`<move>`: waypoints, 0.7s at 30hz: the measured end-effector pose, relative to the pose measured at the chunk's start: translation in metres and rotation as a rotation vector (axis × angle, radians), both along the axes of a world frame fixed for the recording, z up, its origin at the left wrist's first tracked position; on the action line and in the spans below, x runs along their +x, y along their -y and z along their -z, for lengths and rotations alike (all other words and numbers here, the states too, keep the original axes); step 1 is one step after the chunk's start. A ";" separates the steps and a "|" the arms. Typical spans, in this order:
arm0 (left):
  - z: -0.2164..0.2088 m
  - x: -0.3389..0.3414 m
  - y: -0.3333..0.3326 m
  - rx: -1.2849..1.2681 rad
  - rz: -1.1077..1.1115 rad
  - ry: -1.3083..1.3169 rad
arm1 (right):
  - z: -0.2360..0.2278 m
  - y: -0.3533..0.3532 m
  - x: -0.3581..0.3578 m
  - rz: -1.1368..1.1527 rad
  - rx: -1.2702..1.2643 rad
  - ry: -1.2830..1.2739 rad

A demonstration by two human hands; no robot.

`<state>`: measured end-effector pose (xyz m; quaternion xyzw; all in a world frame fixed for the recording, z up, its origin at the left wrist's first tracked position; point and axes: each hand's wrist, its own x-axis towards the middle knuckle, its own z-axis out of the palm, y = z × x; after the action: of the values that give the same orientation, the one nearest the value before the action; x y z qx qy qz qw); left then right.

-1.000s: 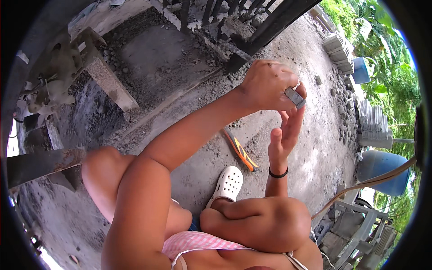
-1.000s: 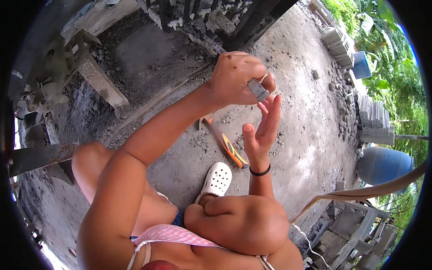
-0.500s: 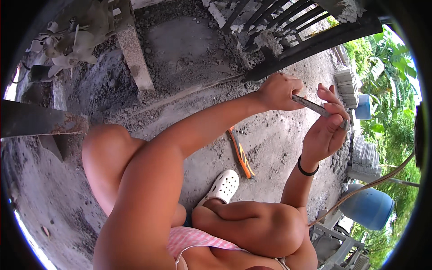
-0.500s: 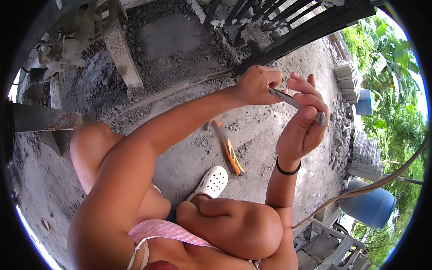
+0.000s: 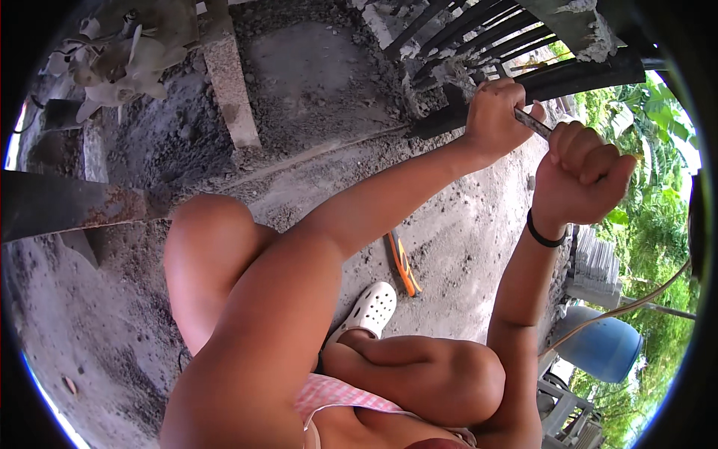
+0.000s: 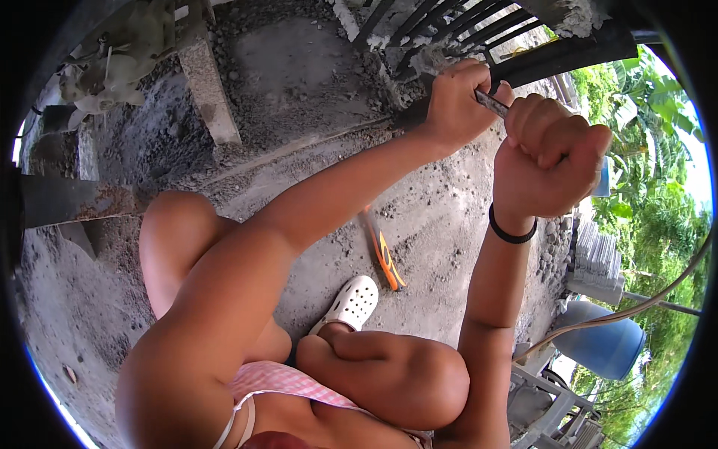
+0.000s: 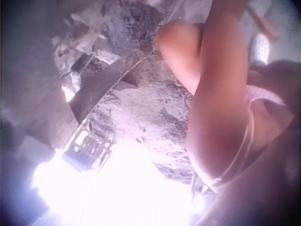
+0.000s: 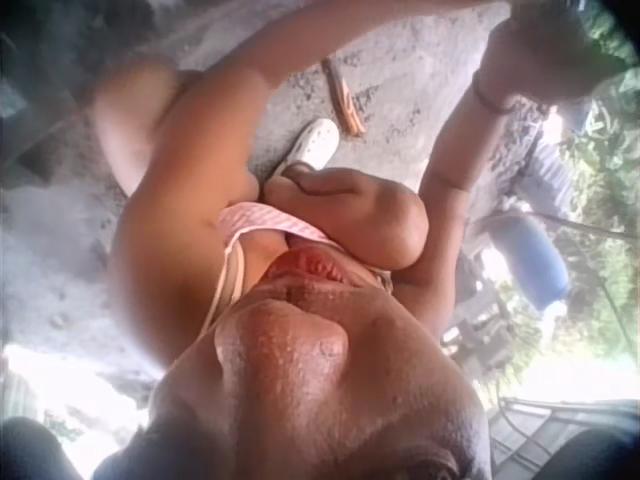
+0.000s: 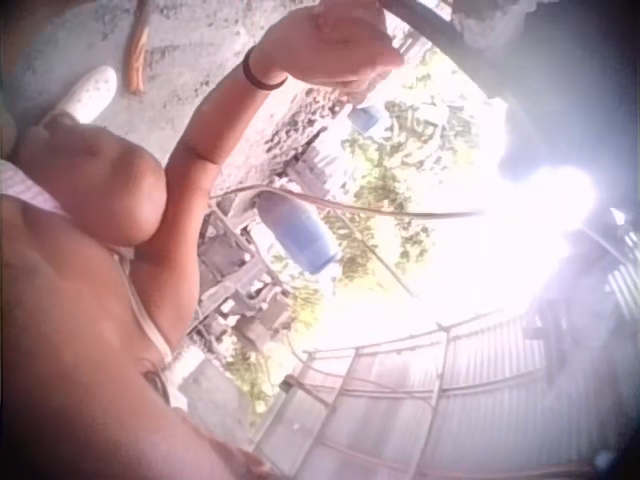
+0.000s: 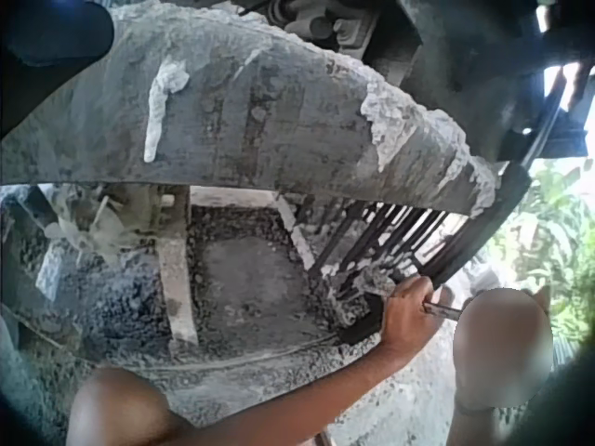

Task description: The person uses a hammer and chisel to chip away hardened concrete from a metal grate. They repeatedly strike the chisel to break the material and occasionally clear debris by hand.

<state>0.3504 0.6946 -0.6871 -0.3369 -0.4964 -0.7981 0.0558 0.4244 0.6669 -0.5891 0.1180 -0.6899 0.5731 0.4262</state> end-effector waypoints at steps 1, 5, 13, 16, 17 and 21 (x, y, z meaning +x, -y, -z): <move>0.004 0.002 -0.002 0.003 0.037 0.052 | 0.009 0.003 -0.003 0.044 0.027 -0.007; 0.015 -0.003 -0.004 0.131 0.199 0.053 | 0.023 0.013 -0.009 0.229 0.094 0.062; 0.032 -0.028 -0.021 0.157 0.010 0.034 | 0.038 0.004 -0.039 0.315 0.141 0.077; 0.054 -0.009 -0.016 0.100 0.249 0.253 | 0.062 -0.002 -0.037 0.332 0.222 0.189; 0.053 -0.008 -0.011 0.001 0.254 0.167 | 0.059 0.004 -0.029 0.282 0.194 0.139; 0.006 -0.012 0.000 0.184 0.058 -0.048 | 0.025 0.022 -0.001 0.108 0.221 0.008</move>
<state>0.3379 0.6947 -0.6934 -0.3635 -0.4095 -0.8334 0.0754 0.4237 0.6451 -0.6146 0.1249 -0.7559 0.4703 0.4380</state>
